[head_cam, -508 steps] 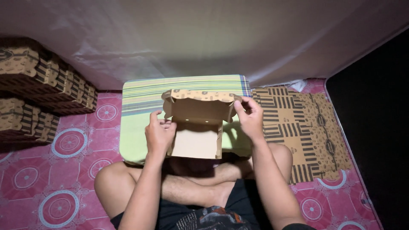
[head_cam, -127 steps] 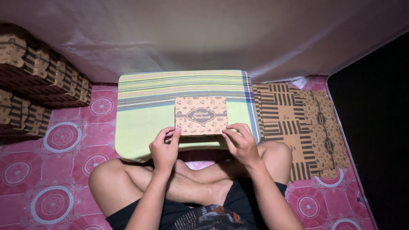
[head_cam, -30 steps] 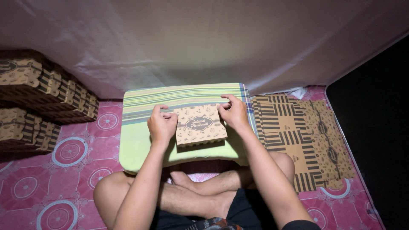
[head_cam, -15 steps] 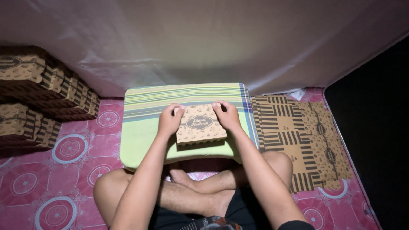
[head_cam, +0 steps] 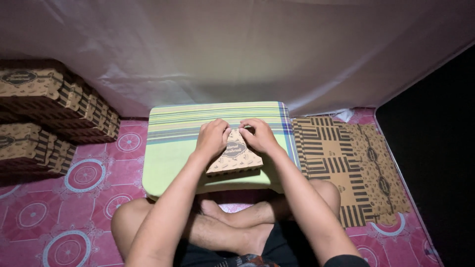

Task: Assembling a cardboard box by folding flaps and tucking tabs.

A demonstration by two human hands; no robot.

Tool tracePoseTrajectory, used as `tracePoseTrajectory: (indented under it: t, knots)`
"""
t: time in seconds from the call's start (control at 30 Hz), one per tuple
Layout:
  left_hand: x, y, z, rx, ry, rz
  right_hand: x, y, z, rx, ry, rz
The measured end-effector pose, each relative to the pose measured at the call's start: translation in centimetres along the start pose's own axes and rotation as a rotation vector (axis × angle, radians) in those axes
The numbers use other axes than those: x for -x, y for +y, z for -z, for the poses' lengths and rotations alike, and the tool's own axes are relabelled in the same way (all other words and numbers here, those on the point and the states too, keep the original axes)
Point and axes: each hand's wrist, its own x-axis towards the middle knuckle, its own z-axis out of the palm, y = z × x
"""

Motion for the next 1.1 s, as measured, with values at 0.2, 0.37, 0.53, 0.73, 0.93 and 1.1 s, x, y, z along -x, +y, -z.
tracePoseTrajectory:
  t: [0.2, 0.37, 0.53, 0.73, 0.93, 1.1]
  knots:
    - [0.2, -0.4, -1.1, -0.074, 0.049, -0.003, -0.9, -0.4, -1.5, 0.074, -0.049, 0.065]
    - [0.2, -0.4, -1.6, -0.079, 0.052, -0.024, -0.7, -0.2, -1.5, 0.010, -0.052, 0.019]
    - [0.1, -0.8, -2.2, -0.117, 0.094, -0.024, 0.7, 0.3, -1.2, -0.140, 0.021, -0.170]
    - [4.8, 1.8, 1.9, 0.122, 0.529, 0.212, 4.4, 2.7, -0.1, -0.328, 0.182, -0.456]
    - [7.0, 2.3, 2.9, 0.762, 0.172, 0.685, 6.0, -0.5, -0.8, -0.469, 0.103, -0.385]
    - [10.1, 0.8, 3.5, 1.334, 0.497, 0.423, 5.2, -0.8, -2.0, -0.769, 0.165, -0.253]
